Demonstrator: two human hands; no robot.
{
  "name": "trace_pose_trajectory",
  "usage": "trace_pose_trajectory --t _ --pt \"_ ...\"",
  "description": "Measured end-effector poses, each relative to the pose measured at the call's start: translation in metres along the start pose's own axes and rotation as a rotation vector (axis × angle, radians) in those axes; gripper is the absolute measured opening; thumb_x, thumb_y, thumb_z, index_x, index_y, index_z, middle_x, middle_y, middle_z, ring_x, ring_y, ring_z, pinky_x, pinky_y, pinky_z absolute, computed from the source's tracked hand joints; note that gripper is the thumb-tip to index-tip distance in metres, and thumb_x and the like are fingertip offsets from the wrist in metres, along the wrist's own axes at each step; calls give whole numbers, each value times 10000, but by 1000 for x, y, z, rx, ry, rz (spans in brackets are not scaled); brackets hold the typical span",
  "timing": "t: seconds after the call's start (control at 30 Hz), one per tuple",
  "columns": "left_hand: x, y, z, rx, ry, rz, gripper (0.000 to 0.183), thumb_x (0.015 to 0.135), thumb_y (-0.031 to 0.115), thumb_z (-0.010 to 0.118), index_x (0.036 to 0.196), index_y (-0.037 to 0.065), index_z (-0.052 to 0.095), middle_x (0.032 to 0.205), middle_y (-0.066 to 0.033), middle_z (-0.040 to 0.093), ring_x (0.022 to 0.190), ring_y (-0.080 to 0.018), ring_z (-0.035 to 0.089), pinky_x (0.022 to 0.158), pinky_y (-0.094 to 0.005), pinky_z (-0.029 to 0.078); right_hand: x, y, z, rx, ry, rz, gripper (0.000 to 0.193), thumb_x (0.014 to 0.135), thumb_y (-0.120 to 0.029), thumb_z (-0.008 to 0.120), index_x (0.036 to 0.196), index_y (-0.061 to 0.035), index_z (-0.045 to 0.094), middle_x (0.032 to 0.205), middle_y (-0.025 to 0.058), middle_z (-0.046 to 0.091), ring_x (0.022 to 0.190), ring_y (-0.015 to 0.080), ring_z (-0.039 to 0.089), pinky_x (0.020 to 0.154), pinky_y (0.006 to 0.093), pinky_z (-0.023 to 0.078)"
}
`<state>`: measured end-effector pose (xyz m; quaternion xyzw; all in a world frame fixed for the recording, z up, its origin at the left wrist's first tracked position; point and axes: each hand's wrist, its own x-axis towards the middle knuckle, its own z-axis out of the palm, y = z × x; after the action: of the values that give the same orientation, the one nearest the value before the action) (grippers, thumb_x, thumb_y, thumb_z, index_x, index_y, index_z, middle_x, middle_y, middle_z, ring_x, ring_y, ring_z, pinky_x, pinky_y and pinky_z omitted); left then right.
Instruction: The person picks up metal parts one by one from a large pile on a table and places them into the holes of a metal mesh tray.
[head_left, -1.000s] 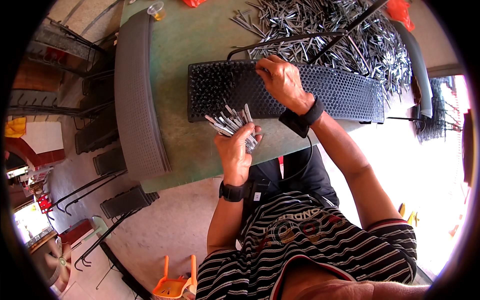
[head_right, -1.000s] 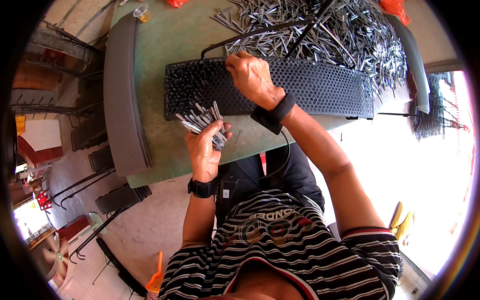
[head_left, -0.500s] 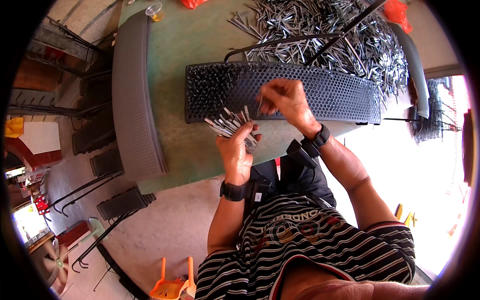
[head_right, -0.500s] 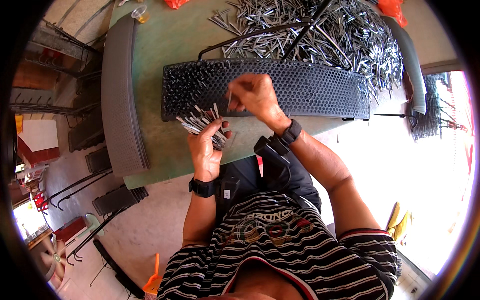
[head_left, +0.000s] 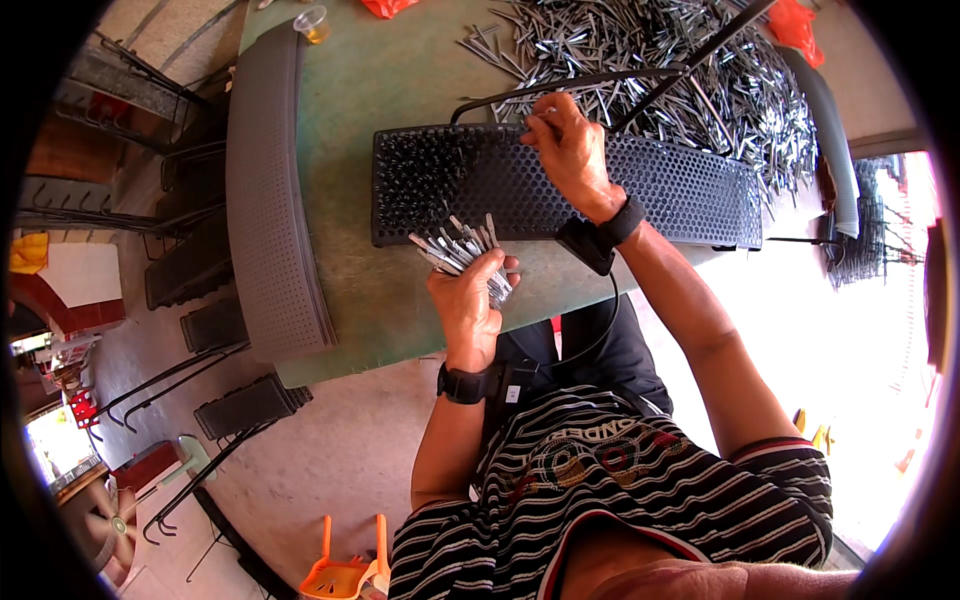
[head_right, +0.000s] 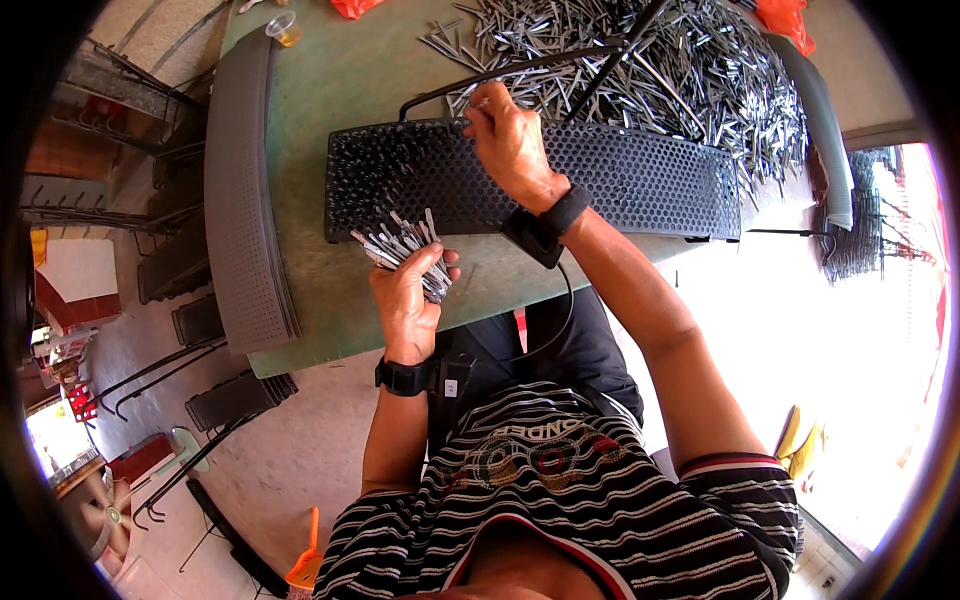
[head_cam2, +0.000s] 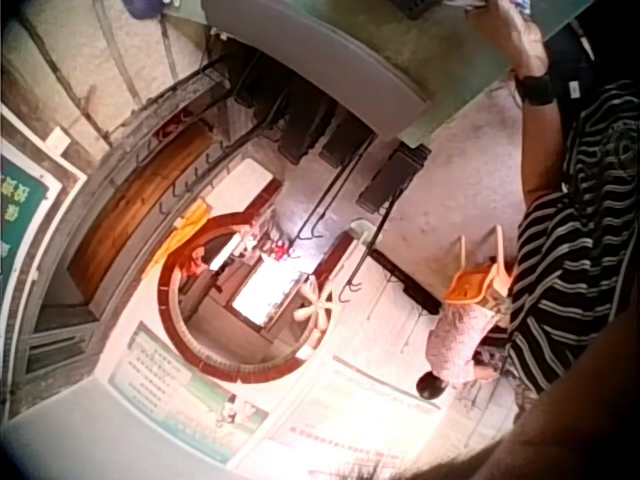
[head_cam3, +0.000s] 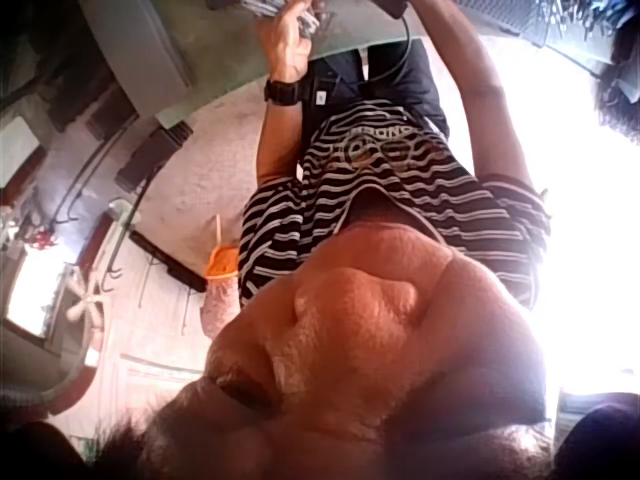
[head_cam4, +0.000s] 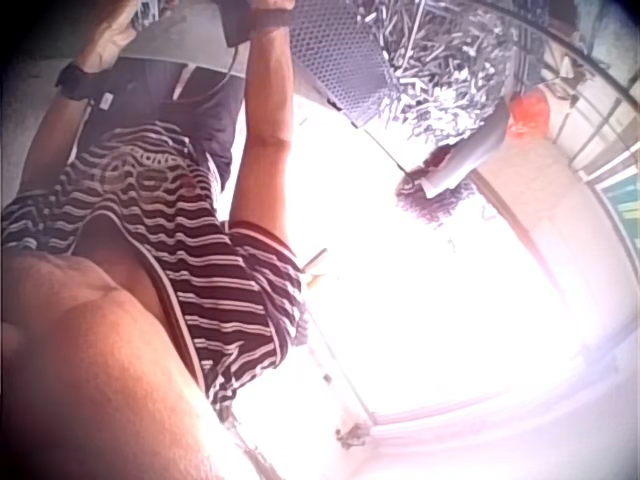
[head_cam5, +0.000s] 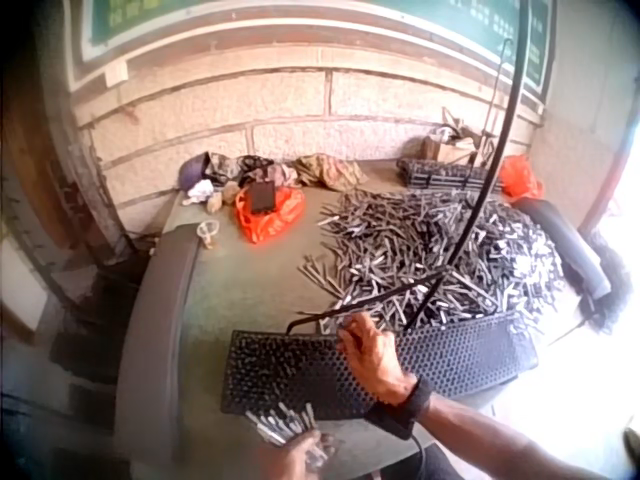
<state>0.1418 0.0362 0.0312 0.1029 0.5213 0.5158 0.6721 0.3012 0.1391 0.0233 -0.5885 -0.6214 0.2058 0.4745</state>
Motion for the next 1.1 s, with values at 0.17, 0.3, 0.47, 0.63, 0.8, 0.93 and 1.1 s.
trace_pose_trajectory --t 0.17,0.3,0.47,0.63,0.8,0.93,1.1 --pt "-1 2 0 -28 12 1 96 737 -85 618 805 -26 585 735 -103 624 594 -215 636 476 -315 510 5 1 -4 -329 -47 -255 98 799 -36 610 876 -18 552 771 127 638 666 279 649 564 321 501" --pt "-1 3 0 -44 7 12 96 740 -82 622 808 -24 588 742 -103 626 600 -217 640 476 -317 510 5 -3 -8 -474 -79 -274 103 769 -65 633 858 -36 592 785 112 603 635 316 606 550 356 474" --pt "-3 4 2 -42 -6 1 104 740 -78 630 823 -26 595 751 -103 629 606 -220 641 482 -321 512 -10 -15 -13 -300 -143 -130 139 774 -157 658 844 -37 646 714 115 619 614 253 609 543 348 478" --pt "-1 -3 8 -25 -58 -11 131 736 -81 634 853 -31 604 762 -109 635 614 -218 641 491 -324 515 -34 -34 -24 218 -620 346 173 822 -153 667 835 20 657 653 47 635 555 75 593 481 209 461" --pt "0 -9 5 -19 -130 -27 176 753 -67 615 923 -30 595 833 -116 636 683 -235 648 566 -346 554 -21 -31 -24 322 -113 291 95 818 -49 602 874 27 588 668 90 653 602 135 655 510 243 490" --pt "2 -12 -3 -41 -157 -24 179 751 -79 594 926 -42 587 819 -113 624 689 -246 647 571 -354 556 -13 -22 -13 168 77 50 110 853 -23 557 946 5 507 729 133 661 688 189 685 558 260 510" --pt "0 -8 -3 19 -100 -60 176 753 -66 599 926 -39 588 806 -105 619 682 -245 646 551 -351 551 -13 -9 0 138 84 48 91 850 -11 558 922 0 502 750 148 652 713 232 683 570 293 512"
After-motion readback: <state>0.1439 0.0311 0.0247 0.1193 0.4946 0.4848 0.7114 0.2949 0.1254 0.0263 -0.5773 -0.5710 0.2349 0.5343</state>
